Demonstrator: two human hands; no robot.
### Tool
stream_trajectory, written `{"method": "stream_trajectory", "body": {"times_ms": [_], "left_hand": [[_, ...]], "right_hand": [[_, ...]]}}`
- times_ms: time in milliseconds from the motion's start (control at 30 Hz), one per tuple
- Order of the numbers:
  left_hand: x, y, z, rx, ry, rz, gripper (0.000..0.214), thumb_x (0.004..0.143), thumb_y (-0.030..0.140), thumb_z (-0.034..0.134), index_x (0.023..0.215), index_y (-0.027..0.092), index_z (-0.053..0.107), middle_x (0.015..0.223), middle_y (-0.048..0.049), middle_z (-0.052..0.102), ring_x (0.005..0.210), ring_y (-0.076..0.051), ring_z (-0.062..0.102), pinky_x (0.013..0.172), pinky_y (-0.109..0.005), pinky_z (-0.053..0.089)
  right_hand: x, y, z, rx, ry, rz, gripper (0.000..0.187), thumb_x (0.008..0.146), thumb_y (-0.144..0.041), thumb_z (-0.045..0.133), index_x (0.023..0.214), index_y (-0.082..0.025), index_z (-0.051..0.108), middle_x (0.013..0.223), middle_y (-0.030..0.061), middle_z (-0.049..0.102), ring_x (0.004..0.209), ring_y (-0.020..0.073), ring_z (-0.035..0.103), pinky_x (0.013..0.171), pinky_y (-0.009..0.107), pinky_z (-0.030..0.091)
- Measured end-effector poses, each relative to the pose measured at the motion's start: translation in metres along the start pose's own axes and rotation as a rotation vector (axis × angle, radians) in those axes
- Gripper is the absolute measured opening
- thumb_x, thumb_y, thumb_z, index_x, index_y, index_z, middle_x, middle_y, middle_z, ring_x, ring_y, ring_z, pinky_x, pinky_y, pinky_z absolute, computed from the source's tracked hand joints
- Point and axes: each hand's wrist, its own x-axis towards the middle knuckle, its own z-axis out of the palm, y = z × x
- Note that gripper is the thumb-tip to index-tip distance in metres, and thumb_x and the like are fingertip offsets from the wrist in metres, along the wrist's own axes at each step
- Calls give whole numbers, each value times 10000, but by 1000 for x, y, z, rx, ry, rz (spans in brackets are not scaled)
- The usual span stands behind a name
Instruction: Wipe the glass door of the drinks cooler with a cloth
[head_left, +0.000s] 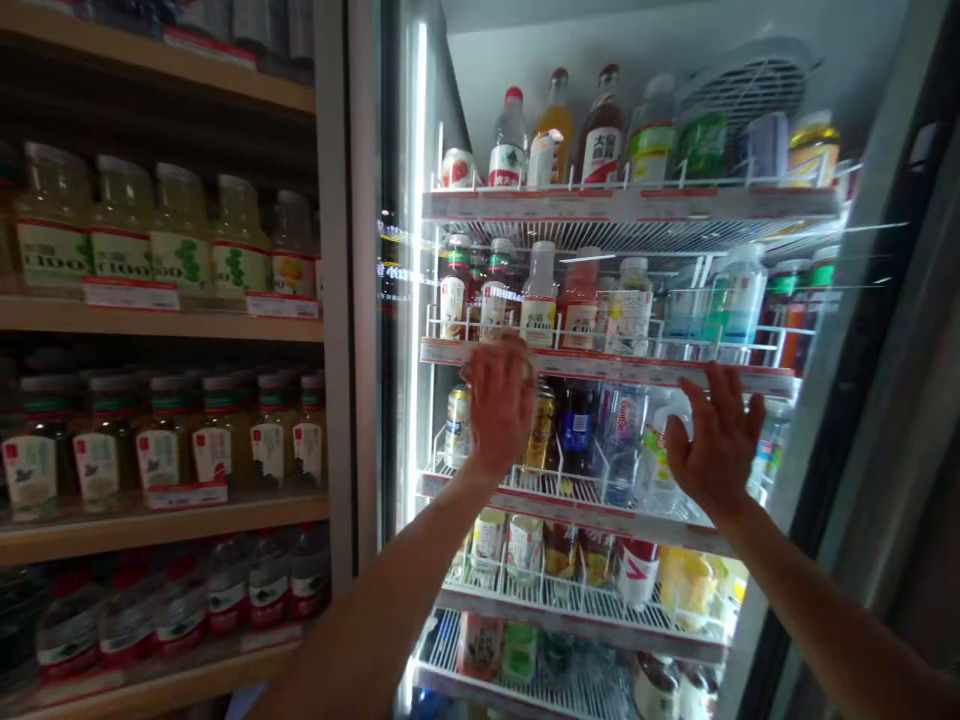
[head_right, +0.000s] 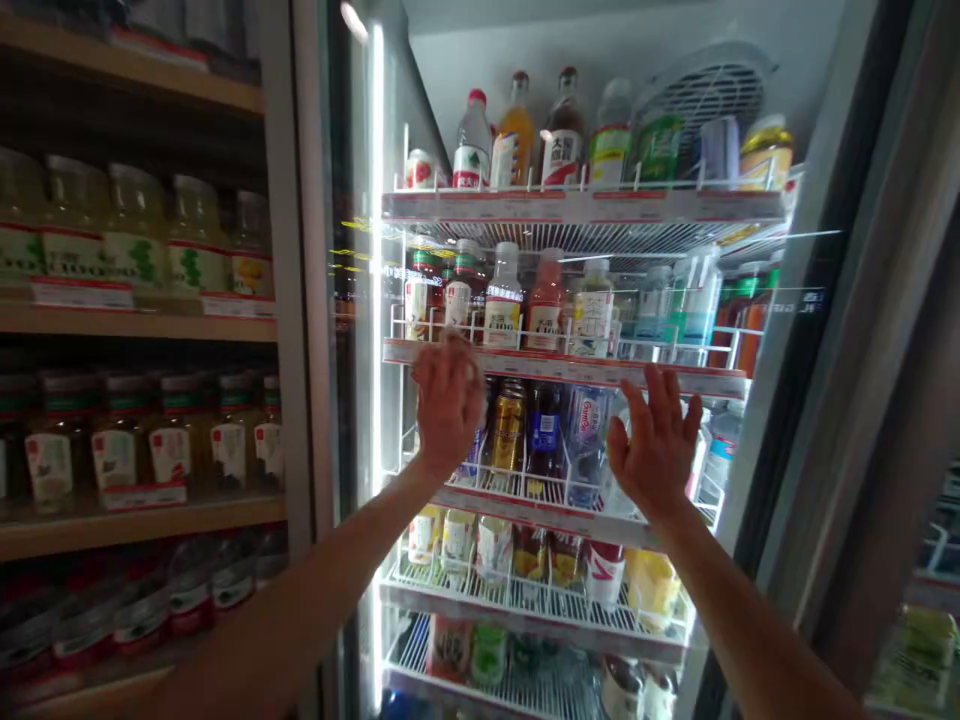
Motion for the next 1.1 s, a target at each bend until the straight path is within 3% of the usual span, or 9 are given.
{"method": "stream_trajectory", "body": {"times_ms": [133,300,467,633,667,800,833,967,1100], "left_hand": [[-8,18,2,-96,-177,446,433,906,268,456,1339,254,429,1487,30,368,1438,-156,124,1168,-303,320],[-3,13,5,2,-119,-87,499,910,218,423,1400,161,351,1472,-95,385,1443,-253,112,1165,-534,265],[-10,30,8,-152,-321,595,444,901,236,465,1344,241,439,1458,18,419,1428,-203,204,1184,-386,281],[2,27,11,-12,-183,20,472,921,218,389,1391,182,368,1454,-76,417,1433,-239,191,1173,-513,250],[3,30,11,-25,-206,24,479,918,208,385,1395,186,360,1471,-78,390,1434,-235,190,1172,-514,248],[-1,49,14,-213,-456,673,412,909,222,424,1319,236,460,1468,-8,406,1411,-177,267,1167,-391,298],[1,52,16,-209,-464,678,397,909,230,429,1303,232,478,1452,-11,429,1407,-181,277,1166,-393,299],[11,65,25,-38,-305,151,443,913,237,416,1344,136,423,1441,-126,426,1427,-272,207,1167,-520,238],[5,87,31,-200,-396,662,443,914,244,421,1352,179,405,1469,-58,400,1419,-210,244,1186,-423,240]], "right_hand": [[-1,6,-7,-4,-27,-78,462,893,-299,392,1329,-159,454,1472,142,337,1399,245,266,1143,493,186],[-14,11,-17,9,-36,-55,431,892,-298,401,1307,-206,474,1488,124,312,1398,229,273,1135,472,213],[-27,9,-26,67,-100,-74,387,886,-306,410,1247,-229,526,1475,96,345,1381,222,310,1132,469,215],[-33,25,-39,11,-88,29,411,895,-334,384,1255,-195,526,1486,127,315,1386,255,295,1118,497,229],[-34,26,-42,21,-101,15,407,894,-328,389,1255,-199,524,1486,123,316,1387,252,293,1118,492,234],[-40,32,-52,57,-154,-64,367,887,-301,417,1224,-218,539,1479,99,336,1385,232,301,1118,465,253],[-42,35,-55,46,-155,-58,365,887,-299,421,1223,-216,540,1481,101,332,1384,234,302,1115,463,258],[-48,51,-65,-25,-143,-11,373,895,-298,426,1238,-191,525,1487,126,313,1382,260,303,1103,471,275],[-53,57,-72,-25,-176,-81,359,889,-263,460,1237,-191,511,1487,122,315,1379,258,310,1107,455,278]]}}
